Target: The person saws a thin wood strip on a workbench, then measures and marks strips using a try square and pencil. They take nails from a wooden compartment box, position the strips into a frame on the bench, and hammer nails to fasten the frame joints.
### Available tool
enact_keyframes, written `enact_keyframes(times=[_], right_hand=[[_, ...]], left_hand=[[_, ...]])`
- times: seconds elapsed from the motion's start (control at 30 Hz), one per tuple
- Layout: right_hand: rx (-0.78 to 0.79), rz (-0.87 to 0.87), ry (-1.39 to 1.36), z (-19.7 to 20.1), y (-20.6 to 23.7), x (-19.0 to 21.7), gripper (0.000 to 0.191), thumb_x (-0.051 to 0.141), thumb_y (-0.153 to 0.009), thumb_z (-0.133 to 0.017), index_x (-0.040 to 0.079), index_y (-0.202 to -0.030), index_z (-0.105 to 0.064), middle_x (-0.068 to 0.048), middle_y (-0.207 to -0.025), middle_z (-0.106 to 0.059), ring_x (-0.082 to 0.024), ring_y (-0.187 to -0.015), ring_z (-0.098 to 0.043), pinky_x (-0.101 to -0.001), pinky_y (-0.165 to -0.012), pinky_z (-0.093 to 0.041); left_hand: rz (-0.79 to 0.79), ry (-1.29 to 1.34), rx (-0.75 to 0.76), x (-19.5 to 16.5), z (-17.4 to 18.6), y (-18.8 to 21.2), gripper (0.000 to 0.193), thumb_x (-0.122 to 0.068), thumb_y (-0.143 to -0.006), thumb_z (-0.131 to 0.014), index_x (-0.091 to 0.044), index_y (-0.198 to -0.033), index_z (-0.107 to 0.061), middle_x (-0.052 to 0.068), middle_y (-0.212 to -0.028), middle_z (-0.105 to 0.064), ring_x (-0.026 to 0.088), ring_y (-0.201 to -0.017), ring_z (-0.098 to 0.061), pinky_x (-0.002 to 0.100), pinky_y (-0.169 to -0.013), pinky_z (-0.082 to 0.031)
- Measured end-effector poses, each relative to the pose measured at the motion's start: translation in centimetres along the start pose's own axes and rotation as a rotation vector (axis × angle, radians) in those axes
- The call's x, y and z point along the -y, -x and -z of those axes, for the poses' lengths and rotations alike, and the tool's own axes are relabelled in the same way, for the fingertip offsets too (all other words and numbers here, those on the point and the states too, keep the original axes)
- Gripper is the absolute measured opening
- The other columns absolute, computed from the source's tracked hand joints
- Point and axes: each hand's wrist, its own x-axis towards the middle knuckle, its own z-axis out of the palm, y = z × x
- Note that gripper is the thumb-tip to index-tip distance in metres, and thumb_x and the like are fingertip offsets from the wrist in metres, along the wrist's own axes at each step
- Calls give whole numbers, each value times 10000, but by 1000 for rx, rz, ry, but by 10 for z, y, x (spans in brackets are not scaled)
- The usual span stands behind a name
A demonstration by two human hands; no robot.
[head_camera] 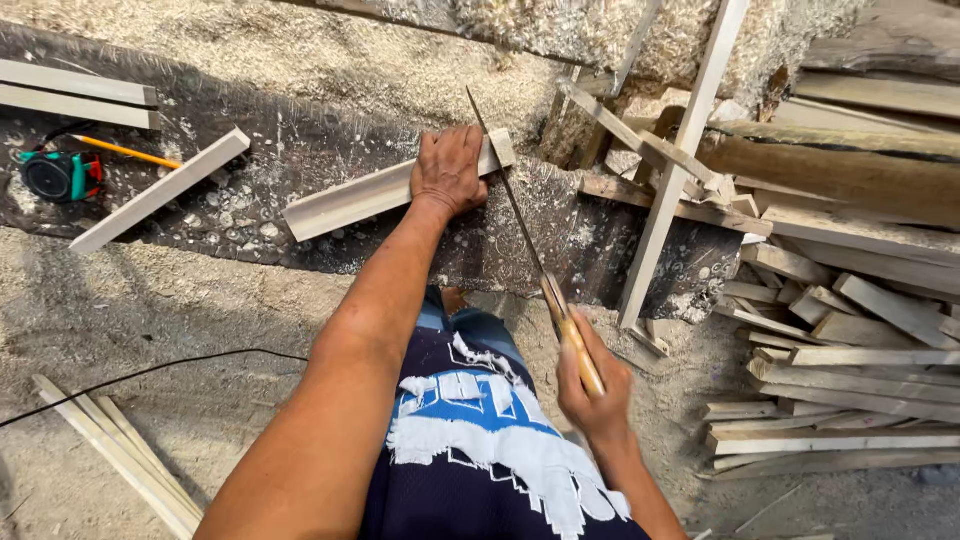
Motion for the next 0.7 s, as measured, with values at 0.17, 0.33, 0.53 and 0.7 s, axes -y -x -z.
enact_keyframes(times=[0.17, 0.33, 0.53, 0.7], right_hand=[[26, -35, -35, -113, -143, -46, 396, 197, -1008, -620, 23, -1361, -662, -137, -835, -758, -182, -621, -709, -320, -581, -558], [54, -175, -112, -17, -20, -8, 467, 82, -962, -605, 25, -1426, -596, -144, -962, -812, -136, -647, -729, -298, -562, -571], [74, 69, -71, -35, -58, -14, 415, 97, -994, -559, -19, -1389, -607, -124, -755, -746, -109, -522, -691, -234, -449, -517], [-32, 92, -34, -104, -129, -51, 408, 106, -1011, -627, 11, -1407, -618, -201, -1023, -750, -207, -773, -730, -308, -678, -584]], left_hand=[[-72, -115, -451, -1, -6, 9, 620, -332, -772, -763, -135, -1307, -517, -7, -1088, -591, 127, -1020, -592, 386, -891, -376], [-27, 30, -110, -7, 14, 5, 614, -349, -642, -738, -118, -1171, -528, 57, -1061, -597, 209, -974, -601, 380, -863, -395], [0, -8, -68, 0, 9, -3, 656, -273, -595, -709, -123, -1206, -528, 50, -1043, -596, 182, -965, -600, 353, -811, -396], [-46, -12, -219, -2, 1, -1, 585, -243, -715, -690, -115, -1260, -520, 37, -1113, -609, 180, -1012, -599, 412, -882, -416]])
